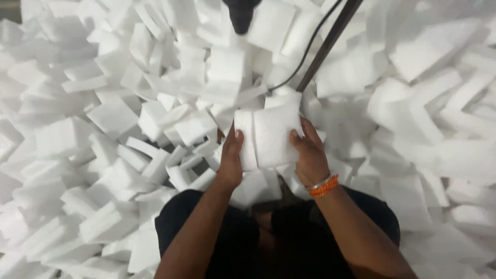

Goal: The person sits on the floor and repeatedly picks up white foam pieces, places them under a stationary machine nozzle, and then discards them back into the pile. The person handles the foam pieces one at a time in a repetitive cycle.

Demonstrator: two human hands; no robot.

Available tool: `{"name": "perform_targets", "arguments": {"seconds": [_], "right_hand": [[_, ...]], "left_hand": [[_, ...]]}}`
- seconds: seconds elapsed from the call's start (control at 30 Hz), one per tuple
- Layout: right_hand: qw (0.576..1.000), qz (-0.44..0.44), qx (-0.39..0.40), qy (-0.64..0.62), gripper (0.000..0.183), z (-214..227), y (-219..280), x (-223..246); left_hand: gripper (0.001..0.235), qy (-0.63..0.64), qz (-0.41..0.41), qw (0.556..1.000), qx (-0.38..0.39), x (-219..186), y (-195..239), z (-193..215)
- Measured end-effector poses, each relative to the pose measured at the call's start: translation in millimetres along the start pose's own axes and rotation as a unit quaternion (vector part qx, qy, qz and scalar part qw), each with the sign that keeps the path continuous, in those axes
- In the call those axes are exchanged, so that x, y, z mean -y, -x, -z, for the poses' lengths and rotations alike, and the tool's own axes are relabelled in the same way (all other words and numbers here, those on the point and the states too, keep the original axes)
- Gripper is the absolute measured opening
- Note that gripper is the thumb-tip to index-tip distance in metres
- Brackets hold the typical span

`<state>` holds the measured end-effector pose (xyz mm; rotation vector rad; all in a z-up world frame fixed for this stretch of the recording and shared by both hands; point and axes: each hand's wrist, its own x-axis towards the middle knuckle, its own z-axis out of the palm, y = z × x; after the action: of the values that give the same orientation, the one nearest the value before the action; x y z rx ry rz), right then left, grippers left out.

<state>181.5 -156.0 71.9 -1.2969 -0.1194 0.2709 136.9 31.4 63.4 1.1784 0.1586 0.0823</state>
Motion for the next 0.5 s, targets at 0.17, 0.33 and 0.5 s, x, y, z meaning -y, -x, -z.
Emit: {"name": "perform_targets", "arguments": {"seconds": [0.17,0.33,0.5], "right_hand": [[0.994,0.029,0.031,-0.099,0.052,-17,-89,30],[0.992,0.025,0.049,-0.117,0.049,-29,-171,63],[0.99,0.063,0.075,-0.102,0.048,-45,-202,92]], "left_hand": [[0.075,-0.023,-0.052,0.998,-0.004,-37,-84,6],[0.072,0.05,-0.1,0.992,0.049,-68,-162,15],[0.07,0.037,-0.114,0.991,0.056,-90,-199,20]]}}
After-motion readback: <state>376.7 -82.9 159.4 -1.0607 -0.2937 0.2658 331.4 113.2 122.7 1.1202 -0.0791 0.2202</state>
